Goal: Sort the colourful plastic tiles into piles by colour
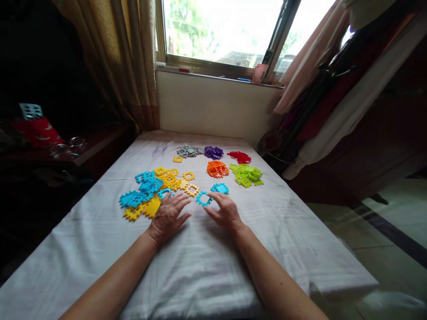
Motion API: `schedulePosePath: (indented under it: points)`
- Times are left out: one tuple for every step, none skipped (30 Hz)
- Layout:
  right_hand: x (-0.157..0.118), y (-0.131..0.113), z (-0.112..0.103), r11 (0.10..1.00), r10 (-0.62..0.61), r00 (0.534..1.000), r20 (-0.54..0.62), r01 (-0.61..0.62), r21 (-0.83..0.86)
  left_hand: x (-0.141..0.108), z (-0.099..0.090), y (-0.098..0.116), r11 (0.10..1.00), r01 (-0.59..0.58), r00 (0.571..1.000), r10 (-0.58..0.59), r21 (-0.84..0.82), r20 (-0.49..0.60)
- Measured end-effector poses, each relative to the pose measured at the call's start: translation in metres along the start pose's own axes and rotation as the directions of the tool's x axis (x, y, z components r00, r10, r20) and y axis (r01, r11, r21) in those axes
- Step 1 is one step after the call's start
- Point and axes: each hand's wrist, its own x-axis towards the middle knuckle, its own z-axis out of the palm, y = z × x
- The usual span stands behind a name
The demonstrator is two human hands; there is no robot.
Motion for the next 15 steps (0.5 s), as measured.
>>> schedulePosePath:
  points:
    - [-0.002, 0.010, -0.002, 0.997, 0.066, 0.997, -0.047, -0.068, -0.040, -0.002, -0.002, -0.005, 0.998, 0.059, 0.998, -0.058, 0.036, -0.023]
    - [-0.003, 0.020, -0.003, 0.986, 0.138, 0.986, -0.090, -0.146, -0.082, -0.004, -0.005, -0.010, 0.989, 0.125, 0.991, -0.121, 0.080, -0.058]
    - [-0.005, 0.029, -0.004, 0.966, 0.210, 0.970, -0.122, -0.226, -0.129, -0.006, -0.007, -0.016, 0.973, 0.191, 0.979, -0.179, 0.128, -0.098]
    - [-0.008, 0.038, -0.005, 0.937, 0.278, 0.949, -0.150, -0.302, -0.175, -0.008, -0.009, -0.022, 0.953, 0.249, 0.965, -0.228, 0.171, -0.133]
    - [-0.009, 0.044, -0.004, 0.907, 0.331, 0.929, -0.168, -0.362, -0.213, -0.011, -0.011, -0.027, 0.933, 0.293, 0.952, -0.263, 0.208, -0.159]
    - [-0.011, 0.047, -0.004, 0.885, 0.366, 0.915, -0.172, -0.399, -0.241, -0.013, -0.011, -0.030, 0.918, 0.321, 0.942, -0.285, 0.235, -0.175]
    - [-0.012, 0.049, -0.002, 0.870, 0.386, 0.907, -0.169, -0.419, -0.261, -0.014, -0.011, -0.033, 0.908, 0.336, 0.938, -0.297, 0.252, -0.180]
    - [-0.013, 0.048, -0.001, 0.863, 0.394, 0.905, -0.159, -0.424, -0.275, -0.015, -0.011, -0.034, 0.902, 0.344, 0.935, -0.305, 0.262, -0.179]
    - [-0.013, 0.046, 0.001, 0.861, 0.396, 0.907, -0.145, -0.422, -0.285, -0.015, -0.009, -0.035, 0.898, 0.349, 0.934, -0.310, 0.267, -0.176]
    - [-0.013, 0.043, 0.002, 0.861, 0.395, 0.909, -0.130, -0.416, -0.291, -0.015, -0.008, -0.034, 0.896, 0.353, 0.933, -0.315, 0.269, -0.174]
    - [-0.013, 0.040, 0.003, 0.863, 0.393, 0.912, -0.117, -0.409, -0.296, -0.014, -0.006, -0.033, 0.895, 0.355, 0.932, -0.319, 0.268, -0.172]
    - [-0.012, 0.038, 0.004, 0.865, 0.390, 0.915, -0.106, -0.404, -0.297, -0.013, -0.004, -0.031, 0.896, 0.357, 0.932, -0.321, 0.265, -0.169]
    - [-0.012, 0.036, 0.005, 0.867, 0.388, 0.916, -0.100, -0.399, -0.298, -0.012, -0.003, -0.030, 0.898, 0.355, 0.933, -0.320, 0.260, -0.168]
    - [-0.012, 0.035, 0.004, 0.868, 0.387, 0.917, -0.097, -0.397, -0.297, -0.011, -0.003, -0.028, 0.904, 0.346, 0.935, -0.311, 0.252, -0.169]
    - [-0.012, 0.035, 0.004, 0.869, 0.386, 0.917, -0.099, -0.398, -0.294, -0.010, -0.003, -0.027, 0.912, 0.331, 0.940, -0.295, 0.243, -0.172]
